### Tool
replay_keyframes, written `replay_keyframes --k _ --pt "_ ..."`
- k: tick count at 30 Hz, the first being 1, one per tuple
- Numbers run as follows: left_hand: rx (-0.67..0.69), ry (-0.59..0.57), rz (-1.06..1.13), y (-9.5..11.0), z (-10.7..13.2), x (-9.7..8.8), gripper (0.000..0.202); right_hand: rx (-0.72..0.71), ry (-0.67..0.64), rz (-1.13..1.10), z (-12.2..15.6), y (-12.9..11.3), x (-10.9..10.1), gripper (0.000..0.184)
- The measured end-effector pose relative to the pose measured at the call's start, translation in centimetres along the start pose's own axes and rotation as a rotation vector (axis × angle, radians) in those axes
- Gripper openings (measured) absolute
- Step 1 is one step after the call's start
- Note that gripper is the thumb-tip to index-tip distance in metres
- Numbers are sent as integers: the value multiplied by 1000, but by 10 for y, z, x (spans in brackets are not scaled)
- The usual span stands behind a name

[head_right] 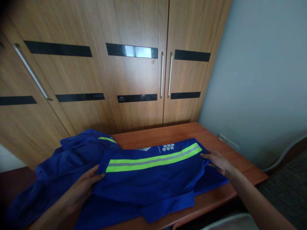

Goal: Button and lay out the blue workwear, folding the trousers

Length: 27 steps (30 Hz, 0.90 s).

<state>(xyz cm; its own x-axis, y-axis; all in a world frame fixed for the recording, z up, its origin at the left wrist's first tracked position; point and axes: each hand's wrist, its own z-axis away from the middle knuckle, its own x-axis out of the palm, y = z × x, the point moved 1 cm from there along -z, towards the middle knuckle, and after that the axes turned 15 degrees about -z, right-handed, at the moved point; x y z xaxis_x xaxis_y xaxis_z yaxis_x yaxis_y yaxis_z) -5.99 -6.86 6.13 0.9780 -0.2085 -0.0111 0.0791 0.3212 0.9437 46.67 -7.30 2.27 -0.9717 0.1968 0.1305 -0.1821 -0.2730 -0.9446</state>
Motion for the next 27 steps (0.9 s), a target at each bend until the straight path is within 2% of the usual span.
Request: replay_keyframes --k 7,10,12,15,19,22,25,27 --pt "7 34 49 5 -10 -2 51 -14 -1 -156 -19 -4 0 18" --pt "-8 73 30 1 -16 -1 50 -26 45 -89 -22 3 5 19" --pt "5 60 14 -3 -18 -1 51 -28 62 -37 -22 8 7 21" --pt "23 46 -49 -11 -18 -6 55 -27 32 -28 -19 11 5 25" --pt "-57 152 -165 -19 -15 -19 61 -14 52 7 -16 11 -2 30" --pt "-96 186 -163 -18 -14 -22 63 4 69 26 -19 7 -4 29" --pt "-121 137 -91 -12 -15 -16 57 30 91 55 -26 1 0 31" --pt "-88 72 -44 -6 -15 -10 52 10 95 86 -32 -3 4 29"
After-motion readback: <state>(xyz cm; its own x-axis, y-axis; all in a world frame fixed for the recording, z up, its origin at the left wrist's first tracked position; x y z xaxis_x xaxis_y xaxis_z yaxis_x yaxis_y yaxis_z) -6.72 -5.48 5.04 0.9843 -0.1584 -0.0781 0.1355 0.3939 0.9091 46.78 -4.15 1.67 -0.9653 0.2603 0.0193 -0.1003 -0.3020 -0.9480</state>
